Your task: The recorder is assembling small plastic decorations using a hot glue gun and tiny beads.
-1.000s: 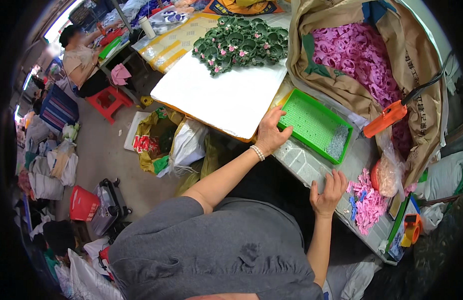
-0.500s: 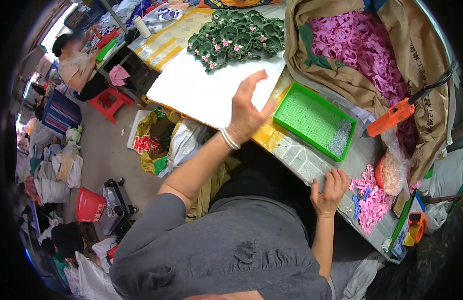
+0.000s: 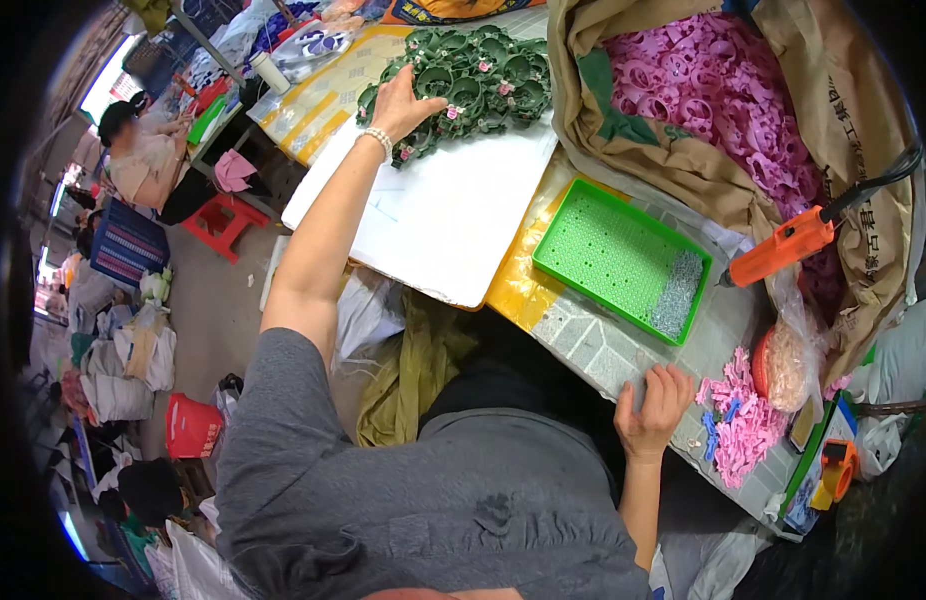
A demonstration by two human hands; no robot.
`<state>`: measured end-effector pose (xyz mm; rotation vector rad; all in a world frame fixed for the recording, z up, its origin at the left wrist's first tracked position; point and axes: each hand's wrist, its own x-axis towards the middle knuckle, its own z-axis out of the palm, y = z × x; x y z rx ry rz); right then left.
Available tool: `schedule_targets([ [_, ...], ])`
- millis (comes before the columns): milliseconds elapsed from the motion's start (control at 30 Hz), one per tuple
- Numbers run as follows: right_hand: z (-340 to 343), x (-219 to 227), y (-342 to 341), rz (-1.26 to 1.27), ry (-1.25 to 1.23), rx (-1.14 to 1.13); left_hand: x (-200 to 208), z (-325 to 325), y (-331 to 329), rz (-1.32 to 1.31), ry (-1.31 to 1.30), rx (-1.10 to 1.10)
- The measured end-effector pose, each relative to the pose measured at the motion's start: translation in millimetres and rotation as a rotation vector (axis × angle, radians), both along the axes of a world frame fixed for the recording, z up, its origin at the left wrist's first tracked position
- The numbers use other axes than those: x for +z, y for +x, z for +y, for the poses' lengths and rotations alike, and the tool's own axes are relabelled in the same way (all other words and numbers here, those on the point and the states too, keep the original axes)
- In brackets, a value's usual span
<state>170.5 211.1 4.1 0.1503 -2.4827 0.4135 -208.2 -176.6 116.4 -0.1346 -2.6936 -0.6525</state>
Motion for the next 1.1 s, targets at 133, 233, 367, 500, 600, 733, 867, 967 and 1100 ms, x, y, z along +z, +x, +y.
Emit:
schedule_targets([
  [133, -3, 5, -1, -0.002, 0.017, -0.002, -6, 3, -14, 0.135, -0.129, -0.032],
  [233, -2, 5, -1, -0.017, 0.027, -0.004, -9, 5, -17, 0.176, -0.121, -0.047],
  [367, -3, 6, -2, -0.020, 0.012, 0.002, -10, 2, -17, 0.158, -0.083, 0.011],
  [500, -2, 5, -2, -0.019, 0.002, -0.005, 5, 7, -13, 0.114, 0.133, -0.033],
  [600, 0, 6, -1, -0.013, -0.003, 0.008, 9, -2, -19, 0.064, 0.265, -0.003],
  [733, 1, 6, 3, -0.025, -0.009, 0.005, 10, -2, -11, -0.090, 0.553, -0.097],
  [867, 6, 12, 5, 0.008, -0.256, 0.034, 15, 21, 32, -0.110, 0.677, -0.266],
  [967, 11, 23, 6, -0.075, -0.621, 0.037, 23, 70, 95, -0.195, 0.759, -0.457],
  [1100, 1, 65, -32, -0.347, -1.149, 0.119, 0, 130, 176, -0.134, 0.652, -0.604],
])
